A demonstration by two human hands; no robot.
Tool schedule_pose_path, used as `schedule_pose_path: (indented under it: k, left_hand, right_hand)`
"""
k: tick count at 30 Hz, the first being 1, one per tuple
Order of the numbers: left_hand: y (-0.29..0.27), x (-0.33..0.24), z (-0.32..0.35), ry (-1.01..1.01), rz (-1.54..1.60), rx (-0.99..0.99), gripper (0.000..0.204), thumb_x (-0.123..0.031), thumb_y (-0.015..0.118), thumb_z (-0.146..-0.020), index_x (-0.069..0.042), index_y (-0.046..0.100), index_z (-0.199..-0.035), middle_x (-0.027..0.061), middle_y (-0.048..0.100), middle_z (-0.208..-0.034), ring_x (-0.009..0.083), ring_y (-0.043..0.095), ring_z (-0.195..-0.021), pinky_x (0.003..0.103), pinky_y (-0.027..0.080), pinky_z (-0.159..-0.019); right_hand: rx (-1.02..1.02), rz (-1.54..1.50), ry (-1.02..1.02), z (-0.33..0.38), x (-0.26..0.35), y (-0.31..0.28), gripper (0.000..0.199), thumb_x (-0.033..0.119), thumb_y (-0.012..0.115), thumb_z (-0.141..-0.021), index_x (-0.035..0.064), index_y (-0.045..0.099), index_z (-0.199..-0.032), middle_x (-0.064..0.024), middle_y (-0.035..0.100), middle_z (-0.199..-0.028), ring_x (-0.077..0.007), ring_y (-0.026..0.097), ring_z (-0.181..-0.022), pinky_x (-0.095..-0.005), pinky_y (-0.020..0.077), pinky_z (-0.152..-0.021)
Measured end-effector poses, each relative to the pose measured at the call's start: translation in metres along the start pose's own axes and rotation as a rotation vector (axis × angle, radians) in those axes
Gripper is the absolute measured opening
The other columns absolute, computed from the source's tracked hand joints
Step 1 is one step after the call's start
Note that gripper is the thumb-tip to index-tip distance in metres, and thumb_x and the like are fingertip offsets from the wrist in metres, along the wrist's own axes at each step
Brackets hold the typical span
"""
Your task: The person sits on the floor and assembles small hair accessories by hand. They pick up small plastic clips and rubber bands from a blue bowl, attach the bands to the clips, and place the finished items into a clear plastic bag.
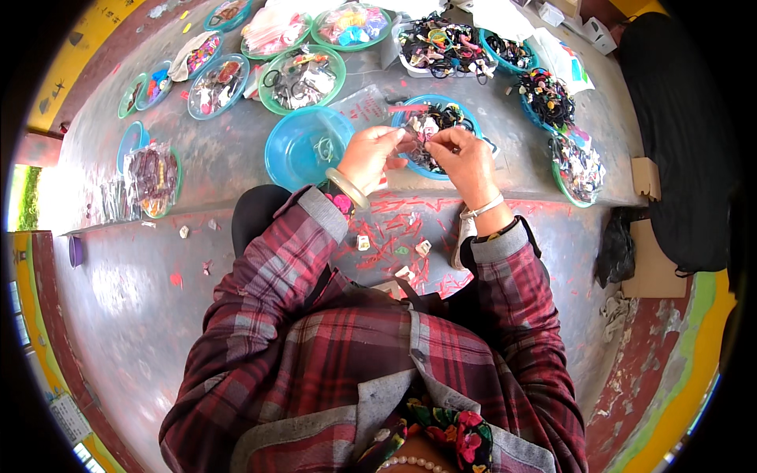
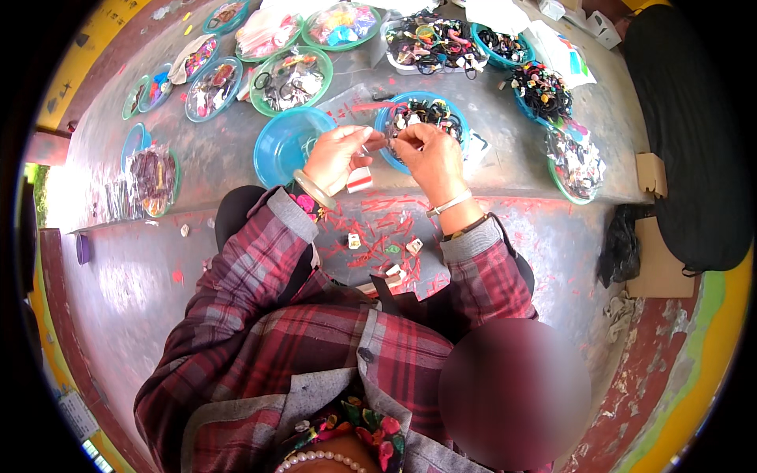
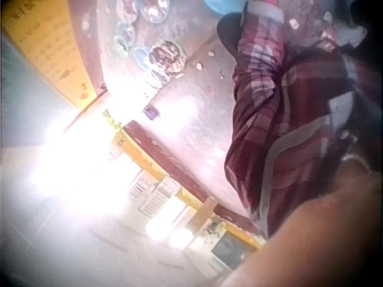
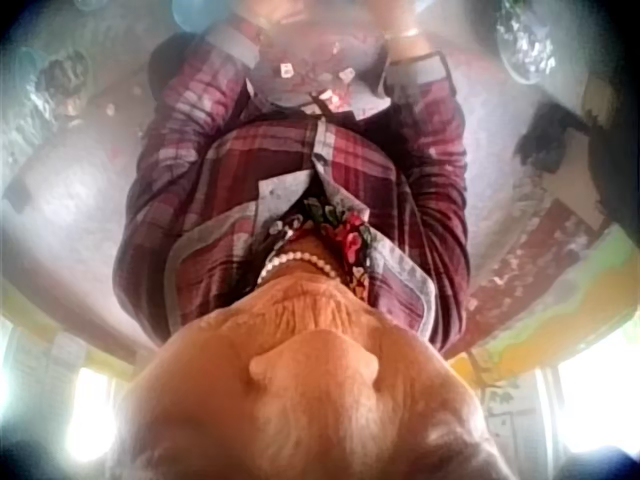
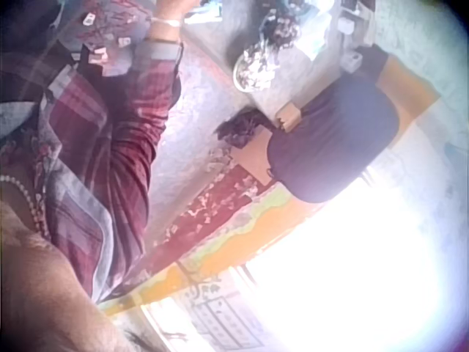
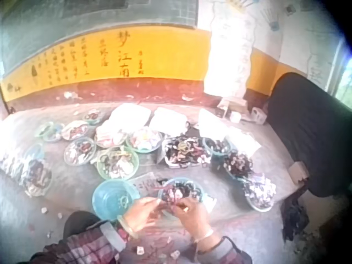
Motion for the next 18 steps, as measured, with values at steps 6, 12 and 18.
schedule_pose_path:
  k: [6, 12, 18]
  left_hand:
    - [0.006, 0.000, 0.003, -0.027, -0.138, 0.015, 0.017, -0.014, 0.053, -0.086, -0.003, 0.061, -0.095, 0.0044, 0.064, -0.094, 0.0124, 0.060, -0.088, 0.025, 0.047, -0.063]
    - [0.014, -0.005, 0.007, -0.012, -0.210, 0.016, 0.019, -0.013, 0.052, -0.084, -0.001, 0.063, -0.096, 0.0048, 0.065, -0.091, 0.0110, 0.060, -0.086, 0.024, 0.048, -0.062]
    - [0.023, -0.018, 0.009, 0.157, -0.468, 0.062, 0.019, -0.011, 0.054, -0.084, 0.001, 0.063, -0.096, 0.0049, 0.064, -0.087, 0.0108, 0.061, -0.073, 0.023, 0.051, -0.054]
  right_hand:
    - [-0.195, 0.049, -0.334, 0.013, 0.041, -0.015, 0.015, 0.006, 0.062, -0.073, 0.0053, 0.062, -0.089, -0.0107, 0.061, -0.089, -0.0272, 0.060, -0.077, -0.0329, 0.0489, -0.066]
    - [-0.173, 0.100, -0.355, 0.014, 0.046, -0.012, 0.018, 0.007, 0.062, -0.073, 0.0058, 0.062, -0.091, -0.0107, 0.061, -0.092, -0.0278, 0.061, -0.080, -0.0337, 0.0492, -0.067]
    - [-0.035, 0.116, -0.178, 0.007, 0.024, 0.000, 0.016, 0.010, 0.062, -0.073, 0.0071, 0.062, -0.088, -0.0097, 0.062, -0.086, -0.0280, 0.061, -0.076, -0.0349, 0.0482, -0.062]
Point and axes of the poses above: each hand's wrist, its own z-axis away from the middle knuckle, its own y-axis out of the palm, x = y × z, the point moved 10 cm from there along -z, towards the middle knuckle
